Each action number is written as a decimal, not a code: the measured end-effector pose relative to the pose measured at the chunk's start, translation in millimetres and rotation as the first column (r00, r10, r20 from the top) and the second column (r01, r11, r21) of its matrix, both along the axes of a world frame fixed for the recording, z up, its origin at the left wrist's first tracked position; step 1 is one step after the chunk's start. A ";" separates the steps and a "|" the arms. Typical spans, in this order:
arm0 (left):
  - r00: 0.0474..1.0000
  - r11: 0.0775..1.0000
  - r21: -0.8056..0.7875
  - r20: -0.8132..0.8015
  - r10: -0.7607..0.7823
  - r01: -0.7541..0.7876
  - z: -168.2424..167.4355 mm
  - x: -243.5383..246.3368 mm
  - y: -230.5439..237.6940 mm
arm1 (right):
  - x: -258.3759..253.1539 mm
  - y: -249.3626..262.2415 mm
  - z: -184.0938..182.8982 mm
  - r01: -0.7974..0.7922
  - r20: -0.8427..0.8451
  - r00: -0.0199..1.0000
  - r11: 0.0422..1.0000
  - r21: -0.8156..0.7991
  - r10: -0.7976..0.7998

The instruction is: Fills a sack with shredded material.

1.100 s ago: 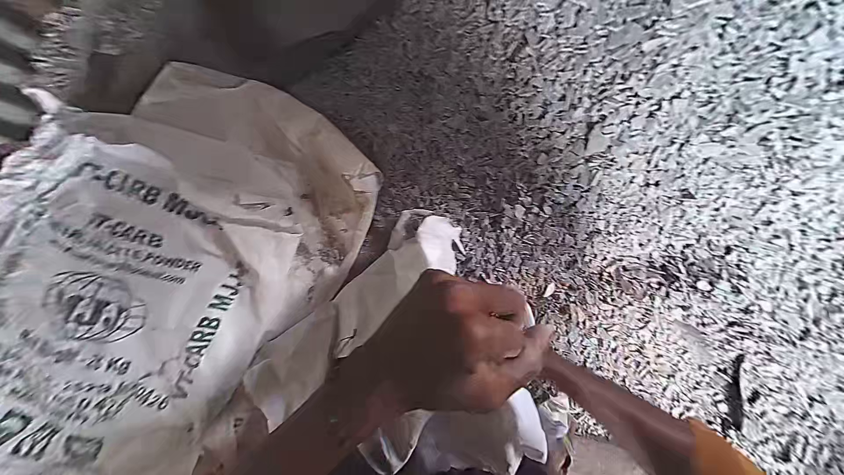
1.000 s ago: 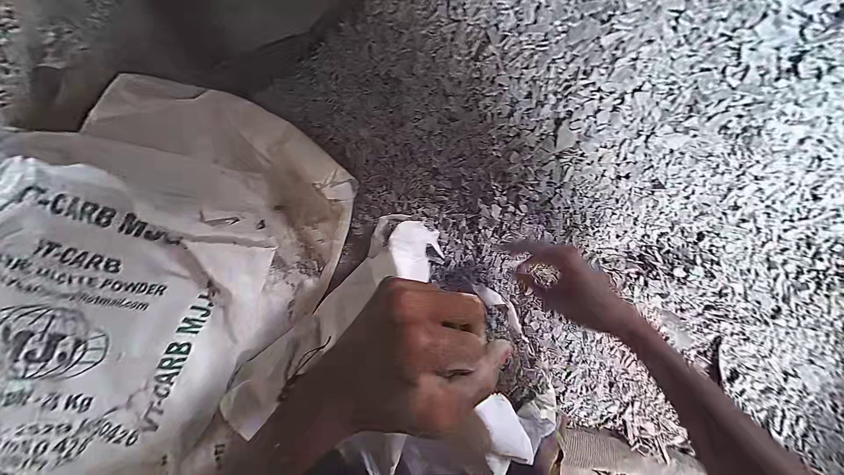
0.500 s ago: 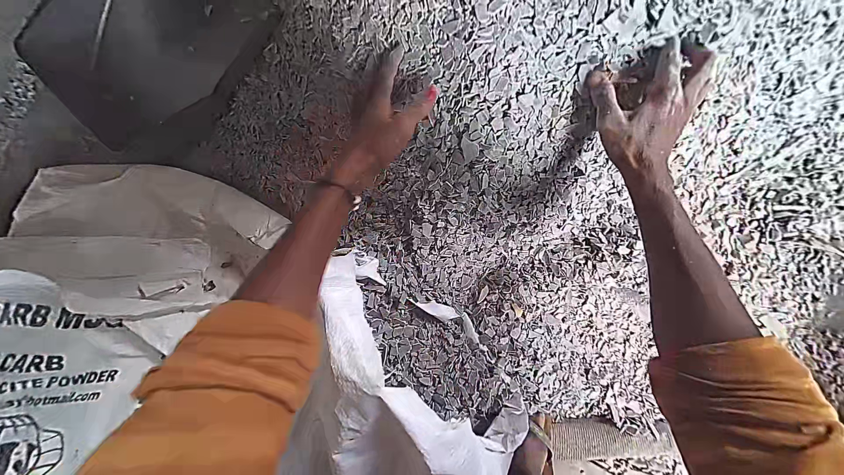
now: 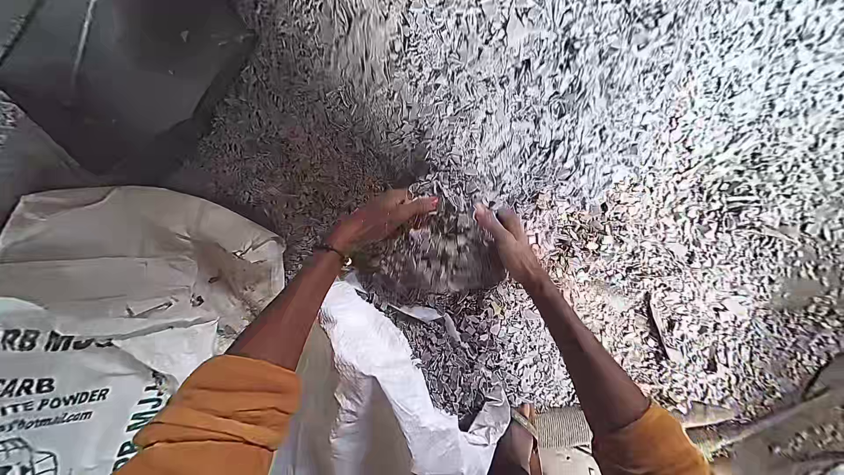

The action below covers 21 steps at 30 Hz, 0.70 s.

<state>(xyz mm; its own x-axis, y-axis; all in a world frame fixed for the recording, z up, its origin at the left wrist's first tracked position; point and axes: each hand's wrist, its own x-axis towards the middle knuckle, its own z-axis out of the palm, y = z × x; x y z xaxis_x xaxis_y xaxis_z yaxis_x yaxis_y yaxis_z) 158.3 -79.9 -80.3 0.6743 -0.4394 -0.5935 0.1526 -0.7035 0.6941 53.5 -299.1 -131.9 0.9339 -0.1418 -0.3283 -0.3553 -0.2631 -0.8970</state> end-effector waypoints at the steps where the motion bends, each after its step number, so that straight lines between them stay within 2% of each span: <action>1: 0.995 0.999 -0.004 -0.095 -0.043 0.043 0.6 -6.8 2.3 | -16.5 6.8 0.8 0.026 -0.056 0.998 0.990 0.136 -0.019; 3: 0.960 0.984 0.073 -0.241 -0.143 0.164 13.4 -24.6 6.5 | -49.9 25.7 10.8 0.086 -0.102 0.993 0.933 0.350 -0.053; 5: 0.848 0.892 0.187 -0.437 -0.299 0.411 32.3 -43.0 16.5 | -84.8 51.6 24.2 0.061 -0.155 0.988 0.882 0.468 0.014; 6: 0.748 0.797 0.189 -0.519 -0.415 0.573 41.0 -51.3 24.3 | -102.2 66.0 32.9 0.023 -0.187 0.979 0.864 0.503 0.083; 8: 0.512 0.513 0.192 -0.608 -0.607 0.837 56.1 -68.3 38.8 | -132.6 96.5 40.8 -0.157 -0.163 0.941 0.808 0.567 0.297; 9: 0.398 0.364 0.196 -0.649 -0.649 0.911 64.1 -76.2 43.5 | -140.5 108.1 46.9 -0.292 -0.125 0.887 0.749 0.595 0.445; 10: 0.312 0.245 0.197 -0.693 -0.650 0.949 73.4 -81.5 44.5 | -143.4 117.8 49.8 -0.434 -0.081 0.792 0.652 0.622 0.605; 11: 0.243 0.148 0.194 -0.731 -0.637 0.970 84.2 -84.6 42.7 | -143.9 126.4 48.0 -0.567 -0.010 0.663 0.511 0.647 0.748; 12: 0.215 0.111 0.187 -0.751 -0.625 0.976 95.6 -84.1 39.2 | -142.6 135.0 44.4 -0.667 0.064 0.532 0.371 0.647 0.844; 13: 0.233 0.139 0.188 -0.713 -0.661 0.972 105.1 -80.3 39.2 | -140.2 139.4 41.5 -0.752 0.147 0.434 0.268 0.602 0.889; 14: 0.316 0.242 0.202 -0.607 -0.730 0.949 111.7 -74.4 43.2 | -137.0 136.4 40.9 -0.807 0.211 0.417 0.254 0.533 0.884; 15: 0.448 0.391 0.219 -0.429 -0.784 0.894 113.7 -67.9 49.4 | -136.3 127.6 38.8 -0.808 0.255 0.513 0.362 0.465 0.819; 16: 0.580 0.538 0.217 -0.275 -0.767 0.814 112.4 -57.0 50.3 | -133.5 111.9 35.2 -0.740 0.285 0.665 0.555 0.381 0.691; 17: 0.673 0.640 0.213 -0.166 -0.721 0.738 109.1 -42.6 48.0 | -128.8 90.0 30.3 -0.598 0.282 0.798 0.758 0.262 0.532; 18: 0.746 0.725 0.204 -0.042 -0.664 0.657 101.1 -27.1 46.2 | -121.6 62.0 21.2 -0.379 0.305 0.890 0.922 0.084 0.338; 19: 0.793 0.793 0.200 0.104 -0.601 0.575 89.3 -9.9 45.2 | -110.1 26.2 8.9 -0.129 0.334 0.929 0.985 -0.111 0.159; 20: 0.817 0.852 0.184 0.245 -0.523 0.490 71.2 7.2 47.0 | -97.5 -16.2 -2.2 0.084 0.343 0.939 0.948 -0.308 0.028; 21: 0.840 0.905 0.166 0.337 -0.425 0.392 50.7 21.4 50.3 | -88.1 -60.5 -10.5 0.210 0.313 0.948 0.858 -0.468 -0.061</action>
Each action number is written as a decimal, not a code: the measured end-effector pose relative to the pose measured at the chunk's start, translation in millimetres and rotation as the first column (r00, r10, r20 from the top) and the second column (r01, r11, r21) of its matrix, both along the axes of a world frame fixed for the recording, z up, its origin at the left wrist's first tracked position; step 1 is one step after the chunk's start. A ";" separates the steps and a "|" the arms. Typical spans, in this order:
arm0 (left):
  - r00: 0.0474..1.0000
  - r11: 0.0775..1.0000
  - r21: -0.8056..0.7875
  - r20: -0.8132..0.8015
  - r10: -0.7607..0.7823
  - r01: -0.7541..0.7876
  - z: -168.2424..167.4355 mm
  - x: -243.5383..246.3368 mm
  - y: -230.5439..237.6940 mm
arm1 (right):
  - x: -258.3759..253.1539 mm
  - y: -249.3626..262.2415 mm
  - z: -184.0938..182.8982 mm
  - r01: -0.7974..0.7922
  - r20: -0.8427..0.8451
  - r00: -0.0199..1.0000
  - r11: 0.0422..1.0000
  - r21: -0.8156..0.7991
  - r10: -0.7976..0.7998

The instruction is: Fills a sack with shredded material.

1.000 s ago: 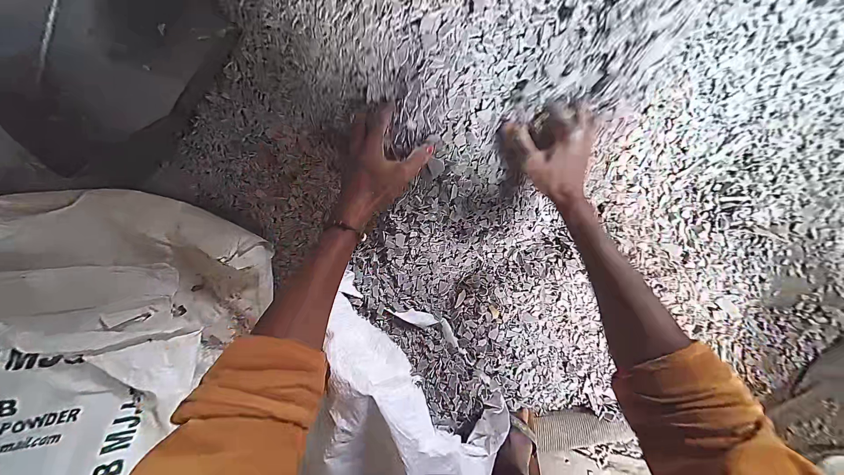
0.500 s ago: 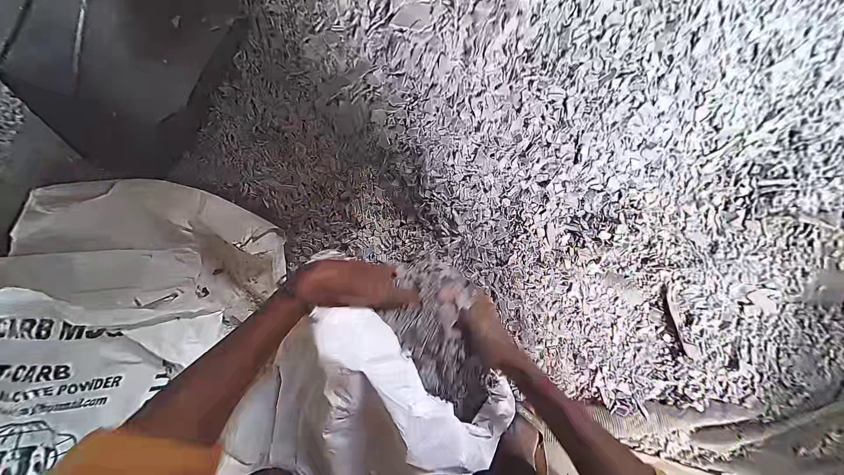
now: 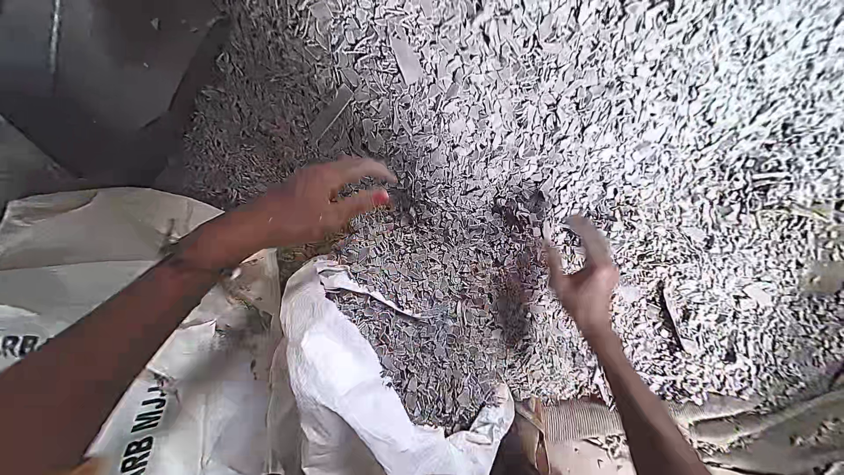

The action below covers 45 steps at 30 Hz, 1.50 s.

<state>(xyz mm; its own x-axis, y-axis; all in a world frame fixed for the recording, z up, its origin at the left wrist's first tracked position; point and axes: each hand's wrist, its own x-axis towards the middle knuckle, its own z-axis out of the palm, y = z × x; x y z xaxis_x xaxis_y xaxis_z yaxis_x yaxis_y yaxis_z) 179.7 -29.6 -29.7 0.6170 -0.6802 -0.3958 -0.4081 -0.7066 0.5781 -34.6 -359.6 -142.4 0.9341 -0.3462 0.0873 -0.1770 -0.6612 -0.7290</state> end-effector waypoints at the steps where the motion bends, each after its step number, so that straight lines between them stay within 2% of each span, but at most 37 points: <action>1: 0.993 0.994 -0.038 0.067 0.101 -0.099 -21.9 11.3 4.2 | 7.7 -42.2 -8.5 0.092 -0.064 0.993 0.987 -0.130 -0.101; 3: 0.938 0.977 -0.071 0.275 0.211 -0.199 -67.9 19.4 13.5 | 16.6 -104.7 -35.6 0.160 -0.122 0.971 0.936 -0.314 -0.207; 5: 0.865 0.949 -0.121 0.388 0.317 -0.293 -97.0 -2.3 13.0 | 15.3 -121.3 -57.0 0.152 -0.160 0.962 0.922 -0.357 -0.221; 6: 0.842 0.919 -0.172 0.369 0.393 -0.354 -102.4 -13.8 7.6 | 17.1 -118.7 -60.3 0.143 -0.151 0.967 0.927 -0.347 -0.206; 8: 0.816 0.824 -0.285 0.185 0.548 -0.489 -106.8 -30.3 -4.3 | 19.0 -103.6 -61.1 0.160 -0.103 0.975 0.945 -0.284 -0.196; 11: 0.747 0.689 -0.317 -0.112 0.655 -0.652 -105.6 -40.8 -3.9 | 14.4 -68.1 -61.6 0.180 -0.062 0.981 0.980 -0.088 -0.186; 14: 0.719 0.645 -0.319 -0.321 0.616 -0.695 -100.0 -46.0 0.7 | 8.7 -20.3 -64.2 0.120 0.003 0.992 0.973 0.196 -0.123; 15: 0.714 0.642 -0.316 -0.363 0.598 -0.699 -97.8 -48.2 0.7 | 9.8 -2.4 -62.7 0.087 0.020 0.995 0.942 0.325 -0.099; 17: 0.696 0.667 -0.246 -0.430 0.575 -0.703 -91.0 -51.4 -3.3 | 11.8 35.7 -49.5 0.088 -0.039 0.996 0.789 0.608 -0.082; 19: 0.691 0.748 -0.116 -0.496 0.526 -0.653 -80.7 -54.1 -12.1 | 11.8 62.3 -30.3 0.193 -0.213 0.976 0.573 0.796 -0.033; 20: 0.697 0.793 -0.054 -0.516 0.498 -0.607 -72.9 -56.2 -18.5 | 11.1 69.5 -23.0 0.243 -0.281 0.960 0.498 0.832 0.000; 22: 0.738 0.875 0.024 -0.525 0.423 -0.484 -52.9 -58.0 -29.5 | 11.4 77.9 -10.2 0.288 -0.336 0.941 0.436 0.853 0.036; 24: 0.787 0.941 0.110 -0.522 0.328 -0.319 -33.0 -58.3 -30.0 | 4.2 85.8 4.1 0.240 -0.304 0.945 0.380 0.893 0.118; 26: 0.845 0.969 0.248 -0.515 0.145 -0.016 -15.2 -64.5 -24.5 | -4.9 99.5 12.2 0.164 -0.258 0.931 0.335 0.928 0.259; 28: 0.921 0.865 0.447 -0.388 -0.041 0.227 30.4 -93.7 -18.2 | -7.6 118.1 24.5 0.039 -0.206 0.866 0.350 0.936 0.455; 29: 0.966 0.840 0.496 -0.235 -0.111 0.217 52.7 -120.2 -6.6 | -10.8 129.6 30.4 -0.036 -0.170 0.822 0.347 0.937 0.543; 30: 0.987 0.873 0.464 -0.012 -0.161 0.148 67.1 -147.8 9.5 | -16.8 144.9 35.1 -0.096 -0.134 0.778 0.328 0.940 0.614; 31: 0.982 0.916 0.389 0.112 -0.150 0.095 80.7 -166.2 20.4 | -25.4 163.8 35.5 -0.149 -0.082 0.745 0.285 0.947 0.662; 33: 0.979 0.962 0.242 0.125 -0.164 0.130 101.6 -180.7 30.6 | -44.6 200.3 34.1 -0.284 0.077 0.663 0.155 0.946 0.744; 35: 0.943 0.976 0.092 0.256 -0.214 0.196 91.6 -189.6 36.4 | -56.0 221.0 50.2 -0.426 0.213 0.528 0.040 0.904 0.822; 36: 0.934 0.976 -0.023 0.296 -0.200 0.217 82.1 -190.2 38.1 | -53.5 223.2 63.0 -0.442 0.229 0.418 -0.023 0.897 0.879; 37: 0.940 0.965 -0.141 0.294 -0.173 0.222 75.1 -189.2 38.3 | -42.9 221.1 79.0 -0.396 0.196 0.263 -0.080 0.915 0.945; 38: 0.953 0.950 -0.243 0.274 -0.128 0.197 69.8 -188.7 37.1 | -35.7 220.7 85.4 -0.365 0.170 0.147 -0.106 0.925 0.974; 39: 0.968 0.939 -0.315 0.246 -0.056 0.135 65.7 -188.5 35.6 | -32.5 219.8 82.3 -0.386 0.168 0.093 -0.120 0.915 0.981; 40: 0.976 0.935 -0.350 0.217 0.027 0.052 61.2 -185.9 35.4 | -29.9 214.5 77.1 -0.441 0.185 0.131 -0.110 0.891 0.974; 41: 0.976 0.939 -0.343 0.195 0.101 -0.029 55.8 -180.3 36.6 | -32.8 212.8 64.7 -0.549 0.222 0.267 -0.041 0.835 0.938; 42: 0.972 0.947 -0.305 0.175 0.156 -0.097 50.3 -170.1 38.5 | -30.6 208.2 56.2 -0.632 0.239 0.409 0.085 0.770 0.881; 43: 0.969 0.956 -0.249 0.148 0.197 -0.156 43.8 -156.3 42.4 | -27.8 196.4 46.2 -0.667 0.217 0.557 0.275 0.692 0.802; 44: 0.960 0.956 -0.193 0.125 0.250 -0.223 35.2 -141.5 48.3 | -26.6 173.8 37.8 -0.627 0.156 0.690 0.475 0.618 0.707; 45: 0.946 0.947 -0.122 0.096 0.310 -0.298 25.3 -126.0 55.1 | -28.3 145.5 28.3 -0.521 0.122 0.828 0.671 0.528 0.547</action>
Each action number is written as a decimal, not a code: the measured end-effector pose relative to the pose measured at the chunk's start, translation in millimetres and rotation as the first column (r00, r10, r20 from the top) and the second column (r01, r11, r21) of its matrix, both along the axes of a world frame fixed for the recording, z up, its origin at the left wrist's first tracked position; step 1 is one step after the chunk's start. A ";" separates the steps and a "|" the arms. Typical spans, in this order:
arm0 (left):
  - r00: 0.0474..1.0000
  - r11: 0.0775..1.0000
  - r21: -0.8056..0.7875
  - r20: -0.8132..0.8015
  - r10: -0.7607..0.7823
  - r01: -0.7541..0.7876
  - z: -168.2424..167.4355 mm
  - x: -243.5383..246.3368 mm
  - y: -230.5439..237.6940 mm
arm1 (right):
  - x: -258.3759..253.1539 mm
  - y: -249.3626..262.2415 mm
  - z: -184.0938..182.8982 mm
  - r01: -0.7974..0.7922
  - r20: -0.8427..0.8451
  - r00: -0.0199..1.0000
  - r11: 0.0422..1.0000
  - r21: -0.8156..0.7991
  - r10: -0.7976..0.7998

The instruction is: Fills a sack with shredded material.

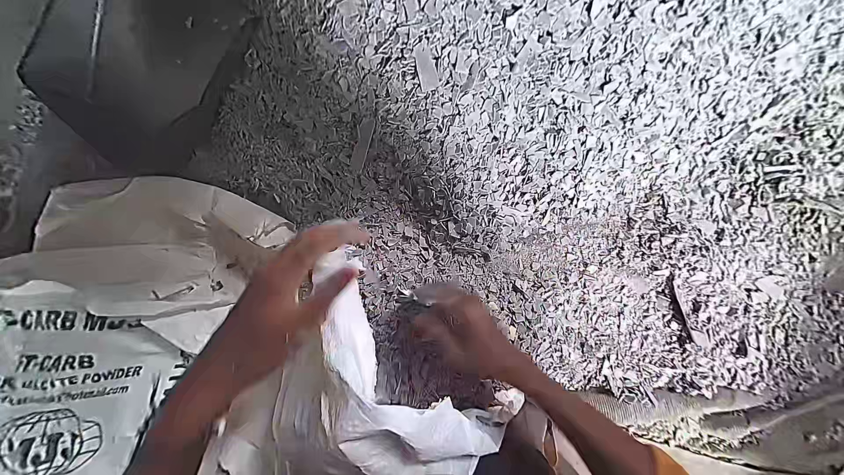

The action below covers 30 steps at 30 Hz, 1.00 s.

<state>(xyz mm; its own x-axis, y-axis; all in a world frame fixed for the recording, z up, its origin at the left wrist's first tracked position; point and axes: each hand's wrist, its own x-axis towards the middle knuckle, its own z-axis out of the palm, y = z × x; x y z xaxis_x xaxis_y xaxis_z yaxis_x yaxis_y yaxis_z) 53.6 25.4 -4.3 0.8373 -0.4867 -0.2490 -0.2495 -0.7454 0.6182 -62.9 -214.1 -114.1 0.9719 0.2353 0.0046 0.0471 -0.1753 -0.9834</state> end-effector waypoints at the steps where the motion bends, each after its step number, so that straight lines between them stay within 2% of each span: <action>1: 0.994 0.994 0.084 -0.065 0.083 -0.077 -10.6 16.2 5.7 | -3.9 -32.3 -10.7 0.220 0.030 0.975 0.969 -0.113 -0.218; 2: 0.978 0.974 0.184 -0.130 0.161 -0.135 -21.8 32.7 8.0 | -11.1 -66.6 -20.1 0.398 0.053 0.916 0.880 -0.260 -0.398; 3: 0.951 0.935 0.309 -0.191 0.242 -0.175 -34.2 47.5 6.8 | -25.0 -99.3 -25.5 0.469 0.018 0.857 0.766 -0.439 -0.514; 4: 0.925 0.881 0.446 -0.245 0.289 -0.157 -48.7 60.8 3.5 | -44.1 -126.2 -27.3 0.417 -0.080 0.810 0.667 -0.618 -0.580; 5: 0.902 0.820 0.567 -0.311 0.300 -0.077 -64.6 73.4 0.4 | -64.6 -144.5 -29.4 0.292 -0.195 0.764 0.599 -0.746 -0.615; 6: 0.876 0.763 0.646 -0.385 0.290 0.031 -79.2 82.6 -4.0 | -83.3 -153.5 -32.5 0.166 -0.296 0.714 0.564 -0.809 -0.635; 7: 0.849 0.703 0.695 -0.454 0.270 0.148 -89.5 88.6 -10.1 | -98.4 -153.6 -37.1 0.081 -0.370 0.667 0.556 -0.827 -0.647; 9: 0.814 0.658 0.704 -0.531 0.237 0.267 -95.0 92.6 -28.3 | -107.4 -137.9 -38.7 0.058 -0.462 0.603 0.614 -0.787 -0.650; 12: 0.841 0.670 0.711 -0.482 0.246 0.212 -87.2 82.8 -53.7 | -71.8 -101.8 -28.0 0.097 -0.505 0.586 0.674 -0.732 -0.633; 14: 0.841 0.645 0.738 -0.466 0.276 0.198 -74.0 67.8 -81.5 | -46.1 -82.9 -16.3 0.097 -0.553 0.582 0.726 -0.681 -0.597; 17: 0.832 0.569 0.772 -0.493 0.253 0.285 -64.7 55.6 -116.2 | -11.8 -67.4 -10.8 0.195 -0.554 0.607 0.783 -0.590 -0.570; 19: 0.821 0.541 0.777 -0.513 0.249 0.321 -61.3 54.6 -120.1 | 9.8 -56.6 -7.3 0.258 -0.569 0.632 0.835 -0.487 -0.526; 21: 0.815 0.556 0.755 -0.536 0.219 0.347 -55.1 46.8 -113.9 | 27.7 -48.3 0.4 0.303 -0.586 0.691 0.905 -0.297 -0.424; 23: 0.822 0.637 0.700 -0.540 0.179 0.321 -44.8 37.7 -94.5 | 39.1 -44.9 10.0 0.343 -0.565 0.764 0.938 -0.051 -0.310; 24: 0.835 0.686 0.667 -0.527 0.157 0.292 -38.9 35.5 -82.0 | 41.2 -46.6 13.0 0.358 -0.512 0.804 0.934 0.010 -0.303; 25: 0.859 0.736 0.630 -0.495 0.132 0.250 -34.5 32.1 -68.2 | 38.3 -51.2 12.7 0.386 -0.417 0.836 0.922 -0.014 -0.356; 26: 0.891 0.775 0.597 -0.442 0.101 0.208 -32.6 31.0 -56.4 | 33.1 -61.5 7.0 0.428 -0.286 0.851 0.897 -0.107 -0.441; 28: 0.958 0.862 0.495 -0.283 0.037 0.113 -41.3 41.3 -41.0 | 27.0 -99.0 -18.1 0.552 0.011 0.803 0.737 -0.391 -0.596; 30: 0.987 0.950 0.305 -0.161 -0.024 0.073 -66.4 66.3 -32.1 | 34.5 -142.8 -48.1 0.610 0.165 0.740 0.547 -0.573 -0.653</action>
<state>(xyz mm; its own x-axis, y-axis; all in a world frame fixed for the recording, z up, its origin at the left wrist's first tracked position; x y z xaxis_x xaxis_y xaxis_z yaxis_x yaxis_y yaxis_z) 120.0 -6.7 -70.7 0.7544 -0.4043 -0.5171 -0.2100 -0.8951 0.3934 -28.4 -356.9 -162.2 0.8637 -0.5031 0.0292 -0.3512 -0.6424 -0.6811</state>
